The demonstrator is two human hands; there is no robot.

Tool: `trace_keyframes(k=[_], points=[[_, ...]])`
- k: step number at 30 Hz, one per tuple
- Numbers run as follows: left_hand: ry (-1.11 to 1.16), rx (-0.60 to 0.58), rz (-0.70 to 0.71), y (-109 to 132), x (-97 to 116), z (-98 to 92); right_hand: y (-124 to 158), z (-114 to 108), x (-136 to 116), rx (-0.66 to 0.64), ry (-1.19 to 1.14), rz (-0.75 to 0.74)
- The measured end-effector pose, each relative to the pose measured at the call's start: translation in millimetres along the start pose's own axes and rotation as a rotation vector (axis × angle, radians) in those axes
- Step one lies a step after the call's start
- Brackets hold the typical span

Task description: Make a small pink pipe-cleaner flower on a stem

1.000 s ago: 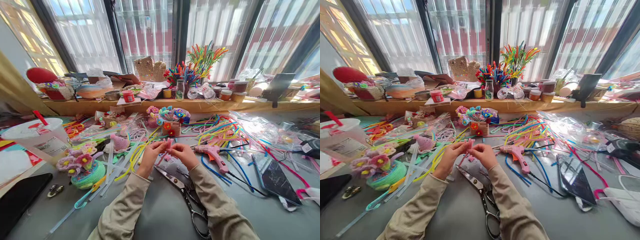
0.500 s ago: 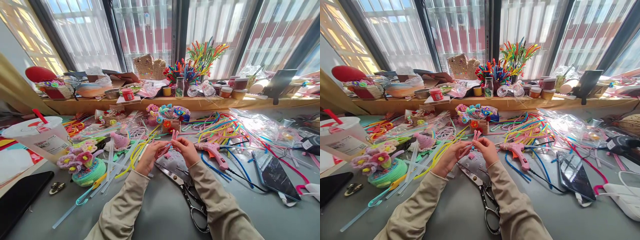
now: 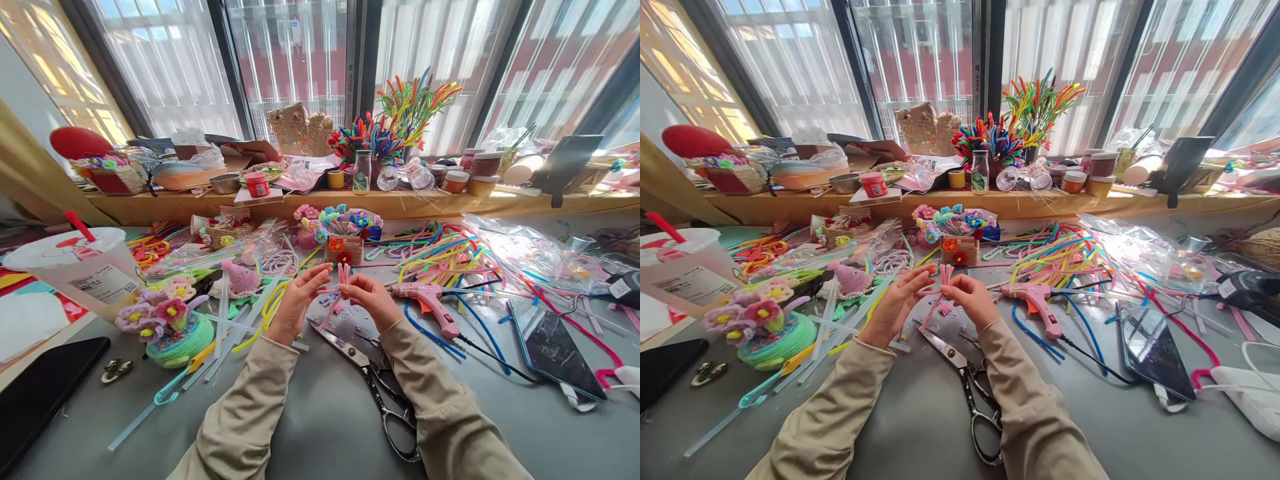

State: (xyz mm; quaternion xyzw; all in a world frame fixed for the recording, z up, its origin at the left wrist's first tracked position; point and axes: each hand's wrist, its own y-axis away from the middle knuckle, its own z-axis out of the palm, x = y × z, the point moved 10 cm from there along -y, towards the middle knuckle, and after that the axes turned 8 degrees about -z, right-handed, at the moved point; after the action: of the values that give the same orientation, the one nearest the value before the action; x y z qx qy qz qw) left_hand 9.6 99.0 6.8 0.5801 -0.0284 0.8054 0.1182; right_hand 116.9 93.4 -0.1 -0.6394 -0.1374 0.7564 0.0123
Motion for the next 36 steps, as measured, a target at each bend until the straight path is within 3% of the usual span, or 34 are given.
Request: trace_keyframes(k=[3, 10, 17, 36], points=[[-0.066, -0.081, -0.048, 1, -4, 11.0, 0, 8, -1, -0.084, 0.043, -0.023], [-0.132, -0.073, -0.034, 2, -6, 11.9, 0, 16, 2, -0.176, 0.088, -0.058], [-0.133, -0.001, -0.035, 2, -3, 7.5, -2, 12, -6, -0.135, 0.154, -0.143], [-0.153, 0.091, -0.048, -1, -8, -3.2, 0, 5, -5, -0.043, 0.179, -0.107]])
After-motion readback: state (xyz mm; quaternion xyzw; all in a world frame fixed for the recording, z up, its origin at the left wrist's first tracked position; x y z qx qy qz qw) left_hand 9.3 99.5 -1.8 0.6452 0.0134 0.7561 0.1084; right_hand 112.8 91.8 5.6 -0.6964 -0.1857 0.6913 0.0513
